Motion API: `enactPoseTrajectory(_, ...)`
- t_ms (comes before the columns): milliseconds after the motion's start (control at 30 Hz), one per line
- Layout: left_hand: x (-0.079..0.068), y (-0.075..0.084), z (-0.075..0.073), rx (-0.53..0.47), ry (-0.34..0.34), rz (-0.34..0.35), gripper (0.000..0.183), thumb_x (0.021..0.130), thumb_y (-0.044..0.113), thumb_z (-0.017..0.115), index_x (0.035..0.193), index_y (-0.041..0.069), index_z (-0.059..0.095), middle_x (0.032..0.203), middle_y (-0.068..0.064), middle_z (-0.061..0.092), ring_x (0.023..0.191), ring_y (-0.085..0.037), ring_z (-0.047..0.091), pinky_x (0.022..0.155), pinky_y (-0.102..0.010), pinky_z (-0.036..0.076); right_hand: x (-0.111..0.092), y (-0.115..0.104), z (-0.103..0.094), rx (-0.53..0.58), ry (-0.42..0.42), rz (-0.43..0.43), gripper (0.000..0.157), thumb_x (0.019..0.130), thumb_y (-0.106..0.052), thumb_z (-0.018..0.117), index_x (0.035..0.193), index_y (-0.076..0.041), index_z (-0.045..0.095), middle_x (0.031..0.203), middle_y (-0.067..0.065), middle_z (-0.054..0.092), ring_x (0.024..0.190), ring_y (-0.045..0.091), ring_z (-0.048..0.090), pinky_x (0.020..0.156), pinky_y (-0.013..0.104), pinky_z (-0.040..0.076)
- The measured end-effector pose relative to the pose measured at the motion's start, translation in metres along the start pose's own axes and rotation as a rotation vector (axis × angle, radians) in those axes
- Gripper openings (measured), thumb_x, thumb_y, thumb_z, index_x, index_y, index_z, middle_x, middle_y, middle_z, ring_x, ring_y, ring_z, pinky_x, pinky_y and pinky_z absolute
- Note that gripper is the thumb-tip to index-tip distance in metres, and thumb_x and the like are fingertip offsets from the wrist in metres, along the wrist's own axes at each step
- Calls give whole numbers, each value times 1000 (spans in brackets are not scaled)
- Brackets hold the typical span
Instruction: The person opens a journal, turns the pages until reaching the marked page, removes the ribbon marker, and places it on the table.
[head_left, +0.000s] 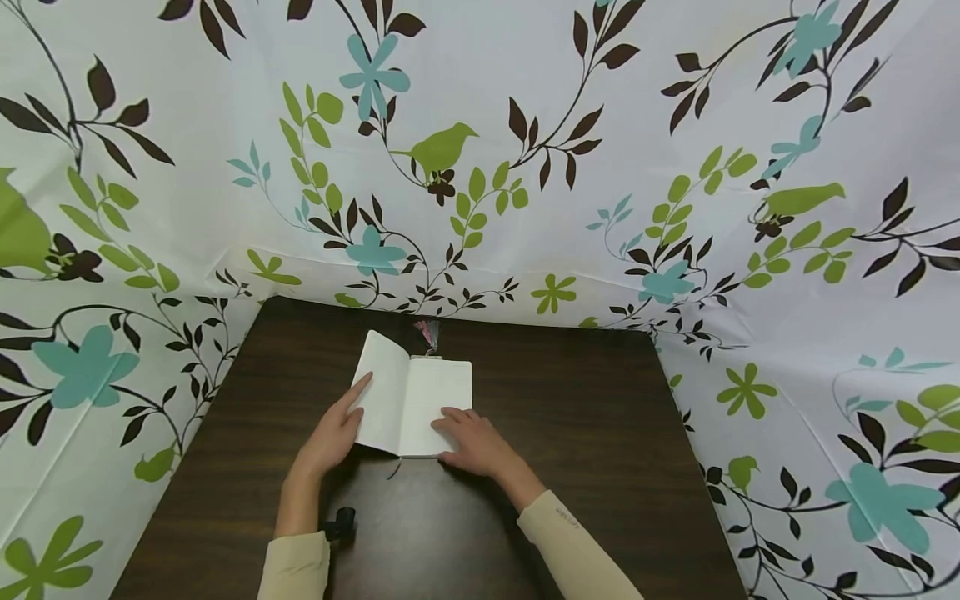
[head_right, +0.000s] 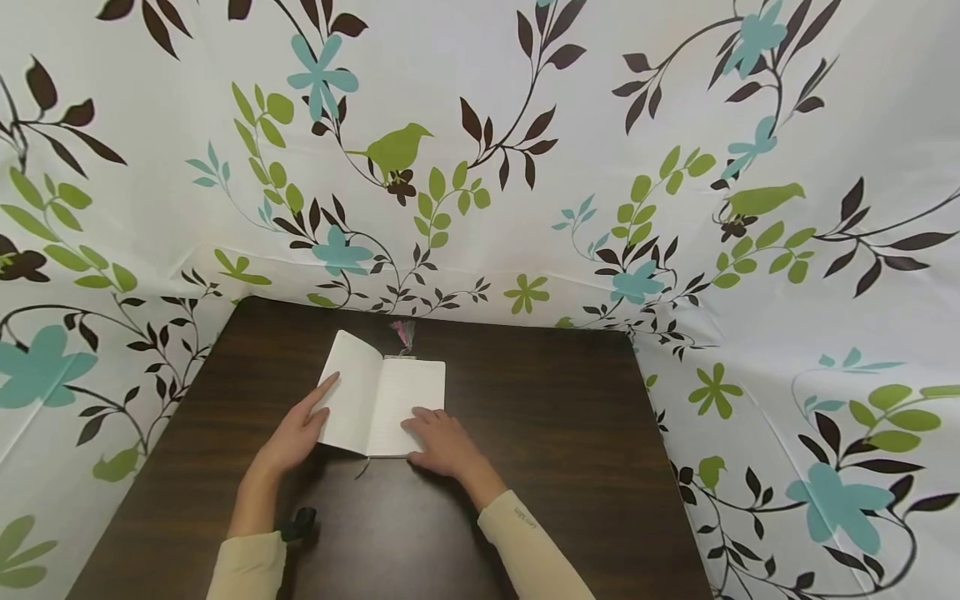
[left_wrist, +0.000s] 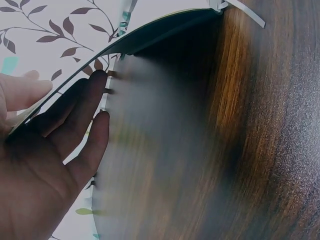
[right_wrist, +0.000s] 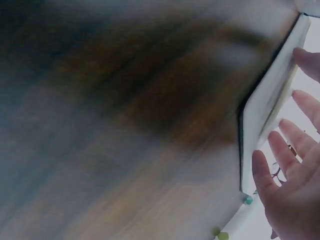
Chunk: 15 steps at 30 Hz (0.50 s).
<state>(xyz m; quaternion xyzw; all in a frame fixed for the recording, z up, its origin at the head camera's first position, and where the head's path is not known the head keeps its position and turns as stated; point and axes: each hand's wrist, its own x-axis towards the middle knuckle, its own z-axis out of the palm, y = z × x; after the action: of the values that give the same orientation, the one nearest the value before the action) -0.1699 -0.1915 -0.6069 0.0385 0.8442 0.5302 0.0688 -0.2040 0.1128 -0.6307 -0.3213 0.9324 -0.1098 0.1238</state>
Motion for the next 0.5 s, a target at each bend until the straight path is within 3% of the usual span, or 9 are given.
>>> enactPoseTrajectory(167,1,-1,-1,-8,-8,-3,63,116,7,38,174,25,22,180,-18,17,166,-46,15,128,-72,19,3,4,-8,20,-64,-5,54,104,-44,71,154,-27,59,168,1,47,151,28,49,119,58,46)
enactPoseTrajectory(333,2,-3,0,-17,-3,5,62,116,7,38,173,24,25,180,-17,19,166,-44,16,129,-70,19,2,6,-11,27,-48,-29,41,106,-39,69,143,-22,68,162,3,56,148,25,54,120,47,47)
enactPoseTrajectory(400,2,-2,0,-12,-4,-6,58,116,7,37,171,23,32,174,-21,33,163,-44,27,128,-68,25,0,7,-11,-5,-13,-57,31,107,-36,68,134,-20,72,151,2,64,140,21,61,114,40,53)
enactPoseTrajectory(500,1,-2,0,21,-7,-23,49,117,9,38,164,18,48,157,-24,54,143,-41,51,117,-58,40,-2,7,-11,-80,68,-126,17,108,-30,68,120,-22,78,133,-4,73,124,17,68,102,35,58)
